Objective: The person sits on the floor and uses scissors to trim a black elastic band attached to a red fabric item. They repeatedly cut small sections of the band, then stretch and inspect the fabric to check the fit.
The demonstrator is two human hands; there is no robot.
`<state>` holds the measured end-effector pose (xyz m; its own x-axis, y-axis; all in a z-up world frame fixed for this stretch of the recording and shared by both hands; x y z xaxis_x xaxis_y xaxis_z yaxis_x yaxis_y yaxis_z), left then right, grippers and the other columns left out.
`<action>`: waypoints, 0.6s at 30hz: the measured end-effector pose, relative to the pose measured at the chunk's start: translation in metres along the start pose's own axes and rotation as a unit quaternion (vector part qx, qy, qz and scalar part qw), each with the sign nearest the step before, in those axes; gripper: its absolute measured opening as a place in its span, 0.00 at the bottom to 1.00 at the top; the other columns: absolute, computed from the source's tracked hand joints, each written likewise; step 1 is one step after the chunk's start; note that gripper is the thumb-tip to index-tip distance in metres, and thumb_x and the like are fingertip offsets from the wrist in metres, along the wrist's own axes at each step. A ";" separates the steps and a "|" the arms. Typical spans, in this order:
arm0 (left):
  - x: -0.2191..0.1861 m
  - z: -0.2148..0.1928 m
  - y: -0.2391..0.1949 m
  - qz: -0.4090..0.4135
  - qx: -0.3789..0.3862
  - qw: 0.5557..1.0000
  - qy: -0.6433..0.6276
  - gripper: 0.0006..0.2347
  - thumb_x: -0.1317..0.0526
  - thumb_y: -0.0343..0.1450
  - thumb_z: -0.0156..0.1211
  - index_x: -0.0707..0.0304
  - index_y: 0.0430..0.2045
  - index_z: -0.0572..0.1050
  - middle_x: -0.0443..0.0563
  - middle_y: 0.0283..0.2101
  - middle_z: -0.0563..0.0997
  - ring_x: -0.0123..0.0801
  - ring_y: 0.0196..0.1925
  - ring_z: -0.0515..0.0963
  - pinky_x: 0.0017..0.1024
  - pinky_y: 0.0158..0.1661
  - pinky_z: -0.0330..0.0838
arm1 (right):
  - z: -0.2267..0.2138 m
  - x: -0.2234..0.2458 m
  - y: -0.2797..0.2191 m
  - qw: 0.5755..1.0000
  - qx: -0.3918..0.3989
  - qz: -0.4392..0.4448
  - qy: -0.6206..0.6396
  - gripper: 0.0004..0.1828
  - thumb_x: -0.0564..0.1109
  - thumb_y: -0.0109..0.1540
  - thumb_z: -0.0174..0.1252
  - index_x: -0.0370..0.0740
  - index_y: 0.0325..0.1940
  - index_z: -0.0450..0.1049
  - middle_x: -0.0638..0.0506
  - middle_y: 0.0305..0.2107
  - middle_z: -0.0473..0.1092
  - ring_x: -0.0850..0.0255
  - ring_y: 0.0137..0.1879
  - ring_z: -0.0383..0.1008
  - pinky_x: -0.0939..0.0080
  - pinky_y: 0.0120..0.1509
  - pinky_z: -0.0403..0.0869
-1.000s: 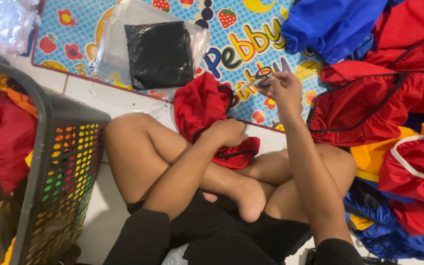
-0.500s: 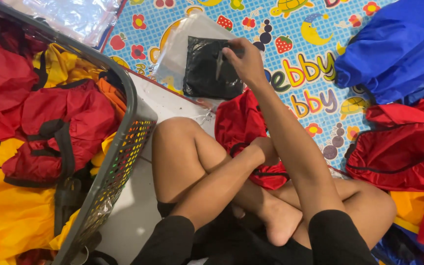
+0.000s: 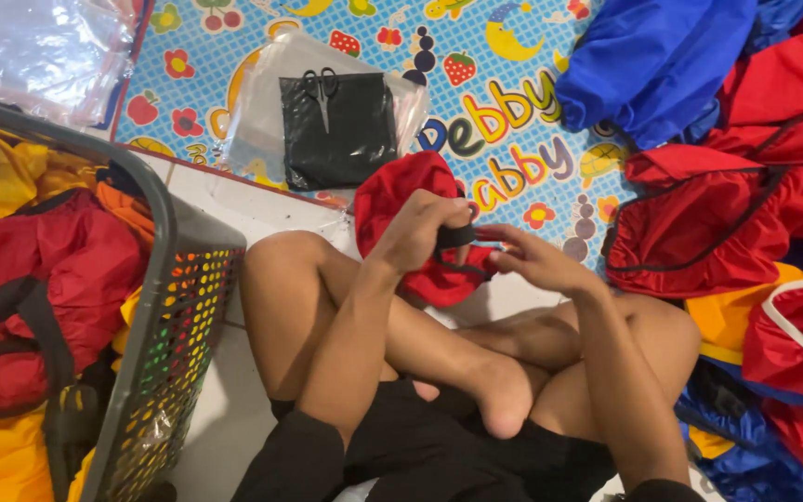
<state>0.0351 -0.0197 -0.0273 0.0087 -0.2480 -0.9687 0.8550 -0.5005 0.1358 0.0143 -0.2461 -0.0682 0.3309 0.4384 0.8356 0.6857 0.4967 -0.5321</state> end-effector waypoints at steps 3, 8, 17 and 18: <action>-0.010 0.005 -0.006 0.086 0.075 0.975 -0.193 0.27 0.52 0.71 0.41 0.68 0.03 0.78 0.52 0.10 0.73 0.27 0.09 0.64 0.23 0.15 0.60 | 0.022 0.002 -0.020 0.997 0.062 0.011 0.047 0.34 0.44 0.68 0.50 0.50 0.77 0.48 0.36 0.52 0.74 0.55 0.37 0.78 0.54 0.41 0.83; -0.022 0.015 -0.005 0.187 0.180 0.916 -0.305 0.24 0.51 0.66 0.43 0.63 0.01 0.77 0.49 0.07 0.68 0.26 0.07 0.55 0.24 0.14 0.52 | 0.021 0.004 -0.006 0.997 0.062 -0.015 -0.033 0.37 0.51 0.66 0.58 0.49 0.75 0.49 0.32 0.50 0.76 0.50 0.27 0.81 0.56 0.28 0.81; -0.013 0.011 -0.008 0.265 0.121 0.955 -0.055 0.18 0.56 0.66 0.51 0.59 0.03 0.75 0.45 0.09 0.66 0.31 0.11 0.61 0.29 0.26 0.55 | 0.001 -0.074 0.059 0.890 -0.123 -0.276 0.341 0.54 0.35 0.62 0.57 0.58 0.83 0.34 0.51 0.73 0.53 0.50 0.67 0.61 0.41 0.70 0.69; -0.008 0.006 -0.009 0.281 0.084 0.945 0.144 0.19 0.58 0.73 0.54 0.54 0.05 0.75 0.41 0.12 0.67 0.31 0.15 0.65 0.30 0.38 0.56 | -0.017 -0.085 0.063 0.837 -0.177 -0.281 0.435 0.57 0.35 0.56 0.56 0.64 0.82 0.37 0.63 0.72 0.55 0.60 0.62 0.64 0.52 0.69 0.71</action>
<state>0.0246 -0.0180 -0.0191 0.5985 -0.2889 -0.7472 0.5798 -0.4875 0.6529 0.0405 -0.2645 -0.1704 0.1327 -0.5776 0.8054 0.9897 0.1212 -0.0762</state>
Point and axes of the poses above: each hand's wrist, its own y-axis towards the middle knuckle, its own z-axis out of the palm, x = y × z, the point moved 1 cm from there along y, towards the middle knuckle
